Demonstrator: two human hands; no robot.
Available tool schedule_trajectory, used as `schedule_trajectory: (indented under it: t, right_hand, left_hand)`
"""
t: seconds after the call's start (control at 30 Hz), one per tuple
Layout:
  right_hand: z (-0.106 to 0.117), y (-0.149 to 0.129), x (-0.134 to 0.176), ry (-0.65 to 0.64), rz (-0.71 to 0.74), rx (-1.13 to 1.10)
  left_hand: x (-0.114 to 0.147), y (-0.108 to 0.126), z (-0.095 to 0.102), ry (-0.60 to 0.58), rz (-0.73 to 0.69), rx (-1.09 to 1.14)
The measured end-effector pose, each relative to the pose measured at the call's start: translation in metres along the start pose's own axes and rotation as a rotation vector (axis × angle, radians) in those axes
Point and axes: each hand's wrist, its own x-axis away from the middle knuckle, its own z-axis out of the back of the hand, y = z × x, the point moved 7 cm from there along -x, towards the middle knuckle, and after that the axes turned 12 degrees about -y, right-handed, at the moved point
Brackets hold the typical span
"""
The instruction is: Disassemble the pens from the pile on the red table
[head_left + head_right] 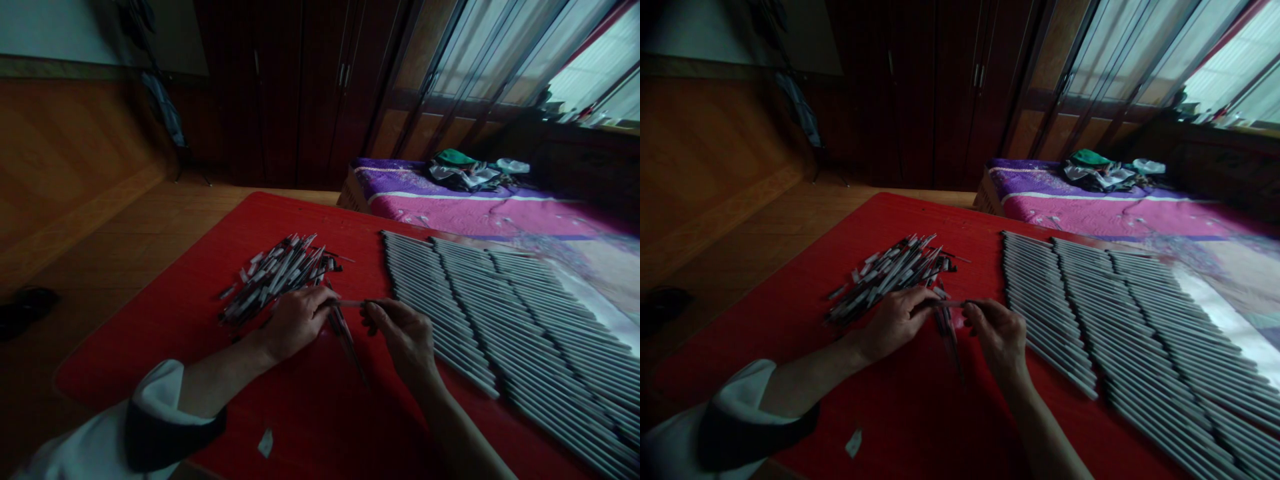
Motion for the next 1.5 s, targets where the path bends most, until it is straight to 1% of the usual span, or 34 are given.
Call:
schedule_trajectory:
  t: [0.07, 0.13, 0.23, 0.4, 0.47, 0.53, 0.6, 0.63, 0.67, 0.73, 0.77, 0.83, 0.93, 1.0, 1.07, 1.13, 1.3, 1.37, 1.5]
  right_hand:
    - [0.000, 0.001, 0.000, 0.004, -0.013, 0.022]
    - [0.000, 0.002, 0.000, 0.019, -0.023, -0.011]
    - [-0.002, 0.003, -0.001, 0.011, -0.012, -0.045]
    - [-0.003, 0.002, 0.000, 0.007, -0.035, 0.038]
    - [-0.002, -0.001, 0.000, 0.002, -0.020, 0.046]
    - [0.001, -0.005, -0.002, 0.013, 0.022, 0.068]
    - [0.002, -0.010, -0.009, 0.039, 0.079, 0.174]
    - [0.001, -0.013, -0.016, 0.043, 0.115, 0.268]
    - [-0.003, -0.017, -0.024, 0.031, 0.159, 0.383]
    - [-0.019, -0.023, -0.043, -0.049, 0.261, 0.626]
    - [-0.029, -0.024, -0.054, -0.090, 0.312, 0.731]
    - [-0.045, -0.021, -0.076, -0.180, 0.345, 0.883]
    - [-0.060, -0.012, -0.100, -0.284, 0.330, 0.970]
    - [-0.065, -0.006, -0.107, -0.343, 0.300, 0.976]
    - [-0.064, -0.002, -0.107, -0.367, 0.268, 0.981]
    - [-0.062, 0.000, -0.102, -0.364, 0.271, 0.990]
    - [-0.060, -0.001, -0.090, -0.351, 0.331, 1.012]
    - [-0.060, -0.001, -0.089, -0.334, 0.317, 1.025]
    - [-0.062, -0.002, -0.091, -0.249, 0.269, 1.058]
  left_hand:
    - [0.000, 0.002, -0.001, 0.000, -0.035, -0.018]
    - [0.000, 0.004, -0.001, -0.005, -0.056, -0.033]
    - [0.000, 0.003, -0.001, -0.004, -0.047, -0.043]
    - [0.001, 0.005, -0.004, -0.020, -0.090, -0.129]
    - [0.001, 0.005, -0.003, -0.010, -0.084, -0.122]
    - [0.002, -0.001, 0.004, 0.063, -0.015, -0.049]
    - [0.004, -0.011, 0.016, 0.202, 0.079, 0.069]
    - [0.006, -0.016, 0.022, 0.282, 0.117, 0.138]
    - [0.007, -0.021, 0.027, 0.355, 0.139, 0.206]
    - [0.010, -0.030, 0.035, 0.465, 0.153, 0.318]
    - [0.010, -0.033, 0.037, 0.500, 0.156, 0.357]
    - [0.010, -0.038, 0.039, 0.537, 0.155, 0.389]
    - [0.009, -0.040, 0.039, 0.531, 0.151, 0.374]
    - [0.009, -0.040, 0.039, 0.516, 0.152, 0.347]
    - [0.008, -0.039, 0.039, 0.505, 0.151, 0.334]
    - [0.008, -0.038, 0.040, 0.504, 0.151, 0.337]
    - [0.007, -0.040, 0.040, 0.513, 0.160, 0.381]
    - [0.006, -0.042, 0.039, 0.511, 0.162, 0.398]
    - [0.006, -0.044, 0.039, 0.504, 0.164, 0.409]
